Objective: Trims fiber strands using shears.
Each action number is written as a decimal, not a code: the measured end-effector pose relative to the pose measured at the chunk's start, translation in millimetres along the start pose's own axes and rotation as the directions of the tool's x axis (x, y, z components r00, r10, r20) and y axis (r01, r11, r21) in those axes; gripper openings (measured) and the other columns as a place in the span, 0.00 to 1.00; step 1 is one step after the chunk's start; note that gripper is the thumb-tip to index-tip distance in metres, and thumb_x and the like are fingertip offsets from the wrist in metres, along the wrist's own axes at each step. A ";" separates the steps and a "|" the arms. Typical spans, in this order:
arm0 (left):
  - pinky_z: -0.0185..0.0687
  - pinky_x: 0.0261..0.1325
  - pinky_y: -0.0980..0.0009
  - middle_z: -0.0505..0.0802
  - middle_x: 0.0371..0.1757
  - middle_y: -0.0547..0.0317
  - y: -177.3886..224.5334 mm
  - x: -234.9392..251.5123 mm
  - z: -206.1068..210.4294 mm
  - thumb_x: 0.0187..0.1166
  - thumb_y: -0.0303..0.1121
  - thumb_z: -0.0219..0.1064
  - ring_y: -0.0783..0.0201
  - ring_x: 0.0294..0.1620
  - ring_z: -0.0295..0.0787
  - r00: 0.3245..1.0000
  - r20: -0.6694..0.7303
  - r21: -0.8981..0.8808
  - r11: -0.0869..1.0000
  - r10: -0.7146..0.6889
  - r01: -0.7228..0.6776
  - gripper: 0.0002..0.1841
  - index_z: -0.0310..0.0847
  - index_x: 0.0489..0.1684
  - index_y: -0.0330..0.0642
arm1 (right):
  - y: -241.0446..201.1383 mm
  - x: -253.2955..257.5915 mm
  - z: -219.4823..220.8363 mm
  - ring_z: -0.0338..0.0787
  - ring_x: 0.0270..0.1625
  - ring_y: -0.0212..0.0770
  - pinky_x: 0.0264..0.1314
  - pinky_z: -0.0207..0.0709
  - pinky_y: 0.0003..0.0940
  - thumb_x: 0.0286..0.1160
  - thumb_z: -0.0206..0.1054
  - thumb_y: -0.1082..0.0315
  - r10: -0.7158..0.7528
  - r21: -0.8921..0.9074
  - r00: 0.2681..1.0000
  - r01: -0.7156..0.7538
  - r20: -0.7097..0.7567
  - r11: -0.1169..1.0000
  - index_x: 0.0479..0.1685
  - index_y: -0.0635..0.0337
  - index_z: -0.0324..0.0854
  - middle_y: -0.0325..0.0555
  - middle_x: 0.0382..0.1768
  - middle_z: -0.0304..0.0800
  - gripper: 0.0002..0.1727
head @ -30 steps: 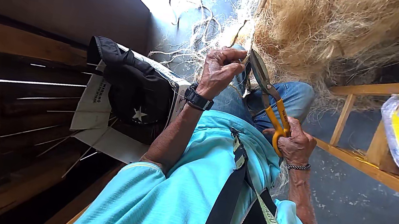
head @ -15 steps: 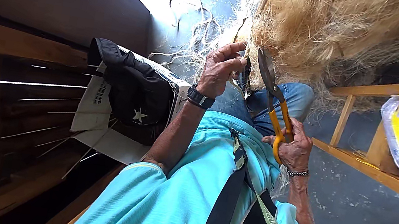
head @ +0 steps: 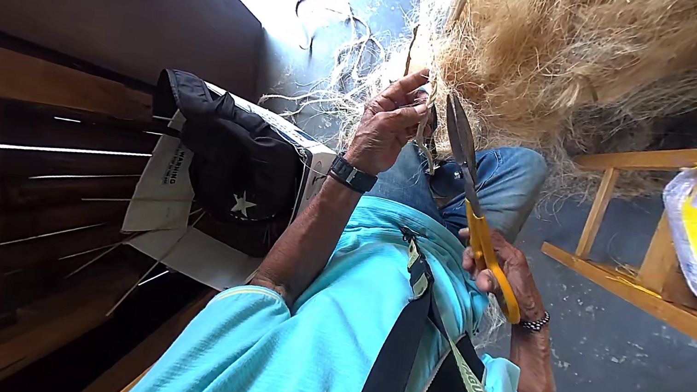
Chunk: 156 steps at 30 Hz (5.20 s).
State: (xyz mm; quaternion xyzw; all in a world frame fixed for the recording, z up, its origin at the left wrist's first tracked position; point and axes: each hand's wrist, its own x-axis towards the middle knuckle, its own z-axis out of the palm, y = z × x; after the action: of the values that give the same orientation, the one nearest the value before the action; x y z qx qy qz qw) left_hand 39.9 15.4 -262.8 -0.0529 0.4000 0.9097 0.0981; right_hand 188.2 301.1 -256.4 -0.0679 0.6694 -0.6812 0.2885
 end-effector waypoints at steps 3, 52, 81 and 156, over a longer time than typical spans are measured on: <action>0.90 0.51 0.63 0.90 0.58 0.50 -7.7 1.0 1.1 0.74 0.16 0.60 0.62 0.46 0.91 1.000 0.012 -0.057 0.998 -0.010 0.010 0.30 0.70 0.80 0.39 | 2.8 0.8 -1.1 0.87 0.34 0.30 0.35 0.84 0.26 0.60 0.67 0.21 -0.020 0.029 0.995 0.017 0.094 0.999 0.72 0.67 0.75 0.36 0.35 0.88 0.56; 0.88 0.53 0.62 0.92 0.55 0.50 -18.8 10.7 -3.6 0.82 0.38 0.60 0.60 0.50 0.90 0.999 0.047 -0.047 0.999 -0.020 0.023 0.22 0.74 0.71 0.39 | -8.7 7.8 14.4 0.89 0.29 0.33 0.27 0.87 0.28 0.67 0.66 0.26 0.053 0.135 0.995 -0.064 0.081 0.989 0.69 0.66 0.76 0.36 0.31 0.89 0.49; 0.87 0.32 0.70 0.91 0.30 0.59 -0.3 35.0 -18.9 0.90 0.42 0.45 0.67 0.28 0.88 0.923 0.280 -0.106 0.948 -0.262 0.301 0.20 0.84 0.41 0.45 | -11.0 -3.0 18.9 0.86 0.27 0.31 0.26 0.82 0.25 0.66 0.64 0.23 0.064 0.062 0.995 -0.069 0.080 0.996 0.67 0.67 0.77 0.36 0.30 0.88 0.51; 0.92 0.53 0.61 0.95 0.46 0.49 -20.2 26.0 -5.5 0.86 0.38 0.60 0.57 0.47 0.95 0.972 0.222 -0.296 0.945 -0.076 0.141 0.12 0.87 0.50 0.42 | 1.0 -13.9 4.5 0.89 0.31 0.35 0.31 0.86 0.29 0.63 0.64 0.21 0.055 0.229 0.982 -0.096 0.180 0.969 0.70 0.64 0.77 0.38 0.33 0.89 0.53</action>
State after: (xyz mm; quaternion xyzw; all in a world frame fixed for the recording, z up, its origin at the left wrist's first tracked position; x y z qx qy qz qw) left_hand 19.1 28.2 -285.6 0.0054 0.2362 0.9549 0.1799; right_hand 202.1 303.9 -252.8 -0.0661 0.5579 -0.7363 0.3771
